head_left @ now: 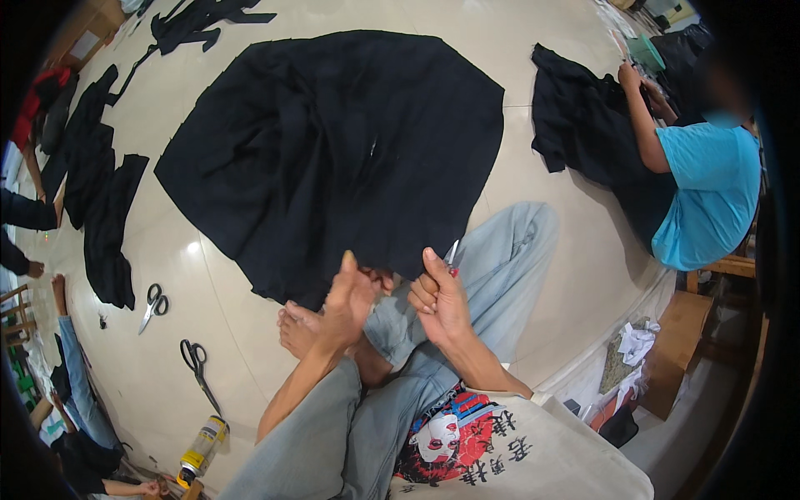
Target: The person sits on the floor and uses small scissors to trim the edges of a large black fabric piece. They repeatedly fold and unfold the fabric to align edges and continue trimming along the perimeter.
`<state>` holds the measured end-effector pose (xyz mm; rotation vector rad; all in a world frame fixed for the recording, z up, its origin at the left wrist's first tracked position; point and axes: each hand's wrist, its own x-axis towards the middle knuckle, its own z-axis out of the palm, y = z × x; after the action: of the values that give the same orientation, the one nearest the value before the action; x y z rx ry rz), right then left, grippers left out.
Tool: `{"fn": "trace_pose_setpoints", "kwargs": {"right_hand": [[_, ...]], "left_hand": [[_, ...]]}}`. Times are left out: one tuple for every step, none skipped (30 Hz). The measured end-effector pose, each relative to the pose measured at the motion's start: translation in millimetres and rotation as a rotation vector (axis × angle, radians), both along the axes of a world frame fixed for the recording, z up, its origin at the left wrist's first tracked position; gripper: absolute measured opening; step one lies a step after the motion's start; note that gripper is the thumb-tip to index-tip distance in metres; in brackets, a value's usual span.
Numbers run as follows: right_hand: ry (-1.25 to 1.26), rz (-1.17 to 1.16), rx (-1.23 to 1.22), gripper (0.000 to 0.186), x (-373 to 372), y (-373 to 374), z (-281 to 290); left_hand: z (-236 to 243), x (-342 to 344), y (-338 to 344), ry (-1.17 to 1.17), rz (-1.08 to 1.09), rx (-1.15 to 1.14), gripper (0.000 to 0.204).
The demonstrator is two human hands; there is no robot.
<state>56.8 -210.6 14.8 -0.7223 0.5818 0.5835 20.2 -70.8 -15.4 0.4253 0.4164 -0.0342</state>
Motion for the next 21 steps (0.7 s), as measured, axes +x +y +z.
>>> {"fn": "trace_pose_setpoints", "kwargs": {"right_hand": [[-0.059, 0.048, -0.091, 0.04, 1.3, 0.1, 12.2], [-0.119, 0.098, -0.181, 0.04, 1.5, -0.1, 17.6], [-0.167, 0.089, -0.247, 0.035, -1.3, -1.2, 14.9], [-0.196, 0.091, -0.343, 0.032, 0.5, -1.8, 15.4], [-0.225, 0.093, -0.439, 0.029, 4.6, -2.9, 15.8], [-0.254, 0.095, -0.534, 0.026, 9.2, -4.5, 16.3], [-0.288, 0.098, -0.578, 0.023, 13.9, -7.6, 17.8], [-0.294, 0.079, -0.601, 0.023, 18.7, -11.8, 15.9], [-0.301, 0.061, -0.624, 0.023, 23.3, -16.1, 12.2], [-0.306, 0.04, -0.648, 0.023, 26.5, -17.8, 9.4], [-0.353, 0.028, -0.682, 0.041, 28.0, -16.1, 9.7], [-0.362, 0.032, -0.703, 0.042, 26.8, -14.8, 10.4], [-0.374, 0.037, -0.72, 0.042, 26.3, -12.7, 11.2], [-0.386, 0.041, -0.737, 0.043, 25.9, -11.3, 11.5], [-0.375, 0.052, -0.744, 0.042, 25.6, -10.9, 11.3], [-0.366, 0.06, -0.757, 0.04, 25.3, -12.5, 11.6], [-0.355, 0.07, -0.769, 0.039, 24.4, -13.9, 11.6], [-0.349, 0.033, -0.738, 0.038, 23.0, -14.7, 12.9], [-0.342, -0.002, -0.704, 0.038, 21.0, -14.4, 15.5], [-0.335, -0.037, -0.669, 0.039, 18.2, -14.7, 18.2], [-0.386, 0.01, -0.608, 0.039, 11.3, -18.3, 21.2]], "left_hand": [[3.2, 1.2, -5.2, 0.052, -0.055, 0.023, 0.036], [9.0, 3.1, -9.3, 0.104, -0.11, 0.046, 0.036], [11.8, 4.0, -10.7, 0.156, -0.165, 0.069, 0.036], [9.5, 4.2, -8.2, 0.151, -0.163, 0.077, 0.036], [5.0, 3.7, -4.3, 0.146, -0.161, 0.085, 0.036], [2.6, 3.2, -1.7, 0.141, -0.159, 0.094, 0.035], [2.6, 2.4, -0.8, 0.129, -0.181, 0.131, 0.035], [2.9, 1.4, 0.0, 0.118, -0.203, 0.168, 0.035], [3.5, 0.6, 0.9, 0.107, -0.225, 0.205, 0.035], [5.1, 0.6, 3.1, 0.079, -0.268, 0.168, 0.036], [7.7, 0.9, 6.5, 0.05, -0.311, 0.129, 0.036], [8.9, 0.4, 8.3, 0.021, -0.354, 0.091, 0.037], [9.3, -0.3, 8.6, 0.008, -0.325, 0.079, 0.035], [9.6, -0.8, 8.3, -0.004, -0.297, 0.068, 0.033], [10.1, -1.2, 7.5, -0.017, -0.269, 0.056, 0.032], [16.3, 1.2, 4.6, -0.008, -0.261, 0.062, 0.032], [27.6, 4.5, 1.3, 0.004, -0.25, 0.067, 0.033], [33.3, 6.4, -0.5, 0.016, -0.239, 0.073, 0.035], [32.6, 6.3, 0.2, 0.009, -0.223, 0.062, 0.035], [30.9, 5.9, 0.9, 0.002, -0.208, 0.051, 0.036], [28.6, 5.0, 1.4, -0.005, -0.192, 0.04, 0.036]]}}
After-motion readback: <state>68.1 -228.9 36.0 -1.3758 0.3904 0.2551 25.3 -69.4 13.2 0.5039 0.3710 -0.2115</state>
